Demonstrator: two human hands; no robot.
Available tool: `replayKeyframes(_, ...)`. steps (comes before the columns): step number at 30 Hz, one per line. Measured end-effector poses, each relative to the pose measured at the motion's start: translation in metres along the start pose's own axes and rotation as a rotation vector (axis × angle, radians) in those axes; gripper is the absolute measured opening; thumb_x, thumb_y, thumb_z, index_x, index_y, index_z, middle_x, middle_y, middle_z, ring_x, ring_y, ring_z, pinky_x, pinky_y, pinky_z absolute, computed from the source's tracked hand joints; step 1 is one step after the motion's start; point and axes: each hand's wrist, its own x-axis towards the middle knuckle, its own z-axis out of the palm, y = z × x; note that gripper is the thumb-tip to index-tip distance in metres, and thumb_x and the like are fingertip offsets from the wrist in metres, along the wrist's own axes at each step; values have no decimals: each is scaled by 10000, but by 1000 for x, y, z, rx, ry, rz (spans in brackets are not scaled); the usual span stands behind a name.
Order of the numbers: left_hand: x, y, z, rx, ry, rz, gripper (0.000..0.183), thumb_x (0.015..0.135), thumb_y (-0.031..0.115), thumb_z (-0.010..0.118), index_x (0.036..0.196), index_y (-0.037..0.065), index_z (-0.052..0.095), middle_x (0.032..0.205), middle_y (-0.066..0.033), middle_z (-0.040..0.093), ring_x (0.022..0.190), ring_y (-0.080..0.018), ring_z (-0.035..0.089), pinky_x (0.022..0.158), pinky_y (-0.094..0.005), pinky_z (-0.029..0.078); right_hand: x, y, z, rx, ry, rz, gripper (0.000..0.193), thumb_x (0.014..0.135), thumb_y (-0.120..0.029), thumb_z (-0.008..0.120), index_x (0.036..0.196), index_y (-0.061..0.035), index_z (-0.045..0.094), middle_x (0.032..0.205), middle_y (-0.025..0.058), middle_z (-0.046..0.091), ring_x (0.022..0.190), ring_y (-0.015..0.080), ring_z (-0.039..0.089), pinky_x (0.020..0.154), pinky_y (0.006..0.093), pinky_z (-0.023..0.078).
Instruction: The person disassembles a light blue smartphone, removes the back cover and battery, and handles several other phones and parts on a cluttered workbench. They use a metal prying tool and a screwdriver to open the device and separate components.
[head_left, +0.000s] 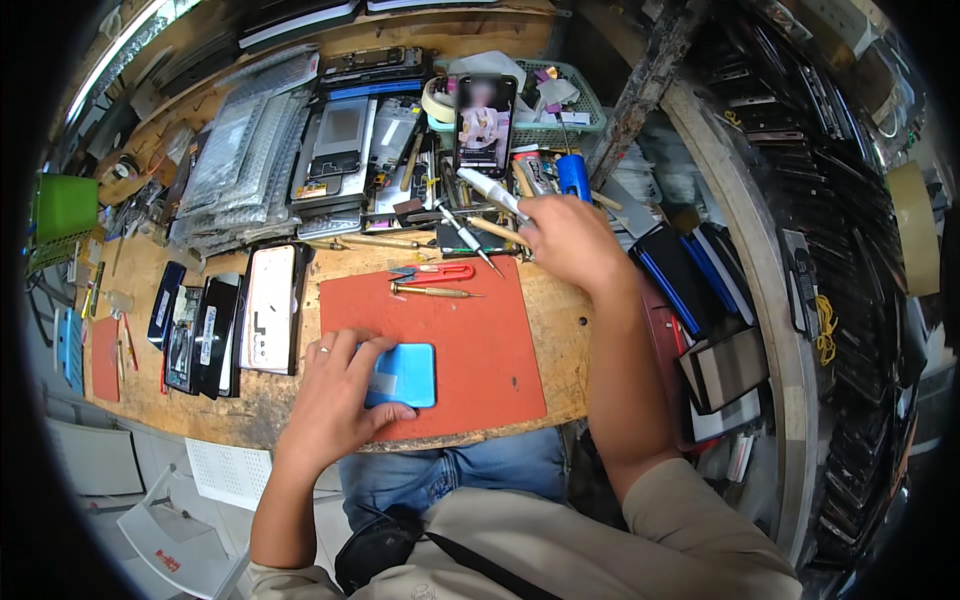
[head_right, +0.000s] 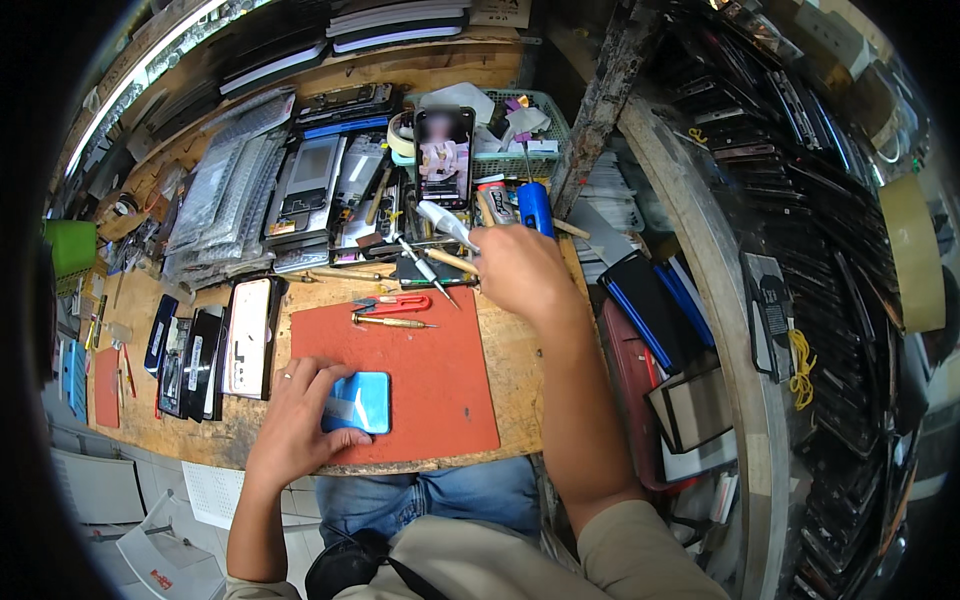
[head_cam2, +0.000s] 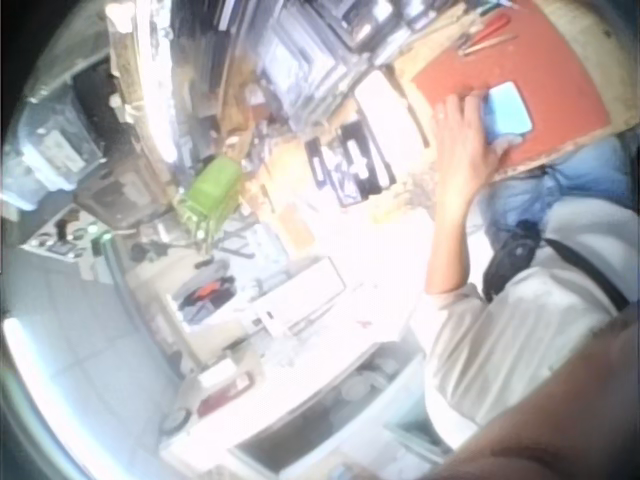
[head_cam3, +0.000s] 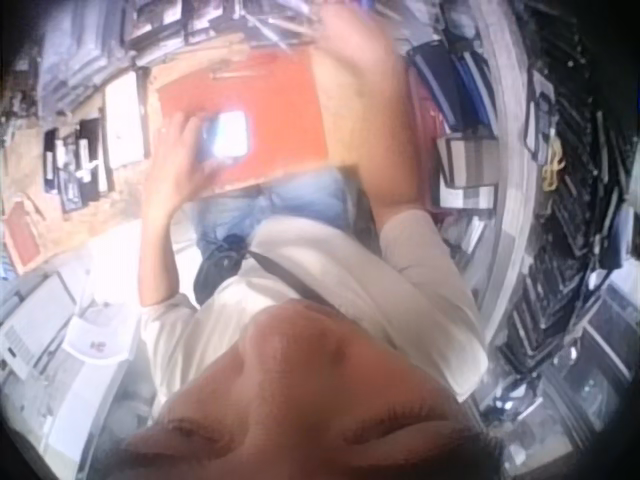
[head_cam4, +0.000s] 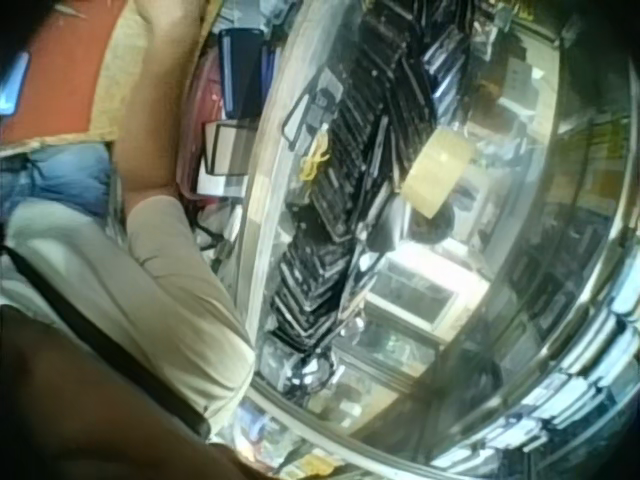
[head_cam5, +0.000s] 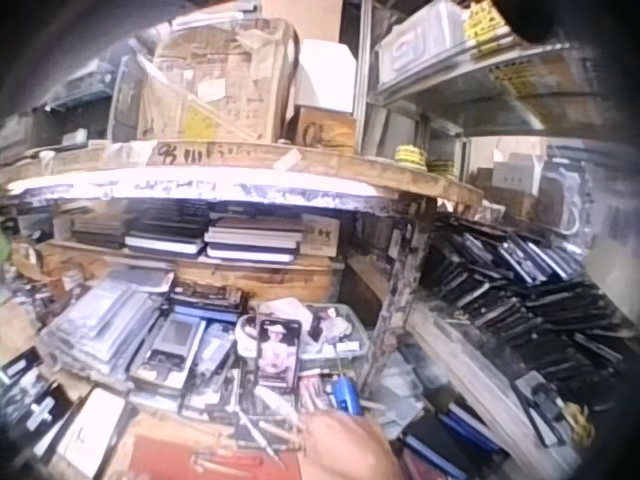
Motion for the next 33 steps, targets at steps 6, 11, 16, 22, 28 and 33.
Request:
replayKeyframes(6,2,4,-3,35,1,-4,758,656,394,955,1253,55,633,1249,-143,596,1194,-407,557,1028,-501,446,1,-10,-14,538,412,76,277,993,-126,716,1224,24,680,843,211,730,801,359,737,751,439,552)
replayKeyframes(11,7,9,-7,123,-62,-8,792,664,435,951,1280,66,618,1198,-147,590,1152,-401,566,991,-511,452,10,6,-1,787,315,13,252,1051,-117,629,1242,45,652,816,146,751,631,163,659,631,369,515)
replayKeyframes(16,16,10,-10,163,-111,26,779,666,410,959,1278,79,610,1164,-162,580,1152,-400,574,987,-507,462,32,17,-11,831,687,149,218,998,-42,568,1176,22,676,887,211,768,783,278,762,721,420,585)
replayKeyframes(22,40,5,-10,176,-205,89,624,659,312,977,1113,59,632,1125,-167,579,1138,-392,573,1000,-475,489,112,23,-56,-161,567,124,309,948,-172,692,1203,1,709,1153,293,729,1053,480,729,930,549,580)
replayKeyframes(28,29,6,-4,152,-203,66,627,617,245,990,1102,47,644,1151,-155,581,1146,-391,563,1005,-475,483,74,12,-66,17,691,-172,425,958,-264,745,1288,1,709,1114,218,769,939,371,762,832,488,589)
replayKeyframes(33,25,3,-8,18,-154,109,759,603,226,992,1230,71,594,1180,-147,566,1137,-395,566,972,-491,466,-38,24,-29,238,361,-57,314,957,-141,715,1223,25,729,1027,171,773,773,237,712,739,360,563)
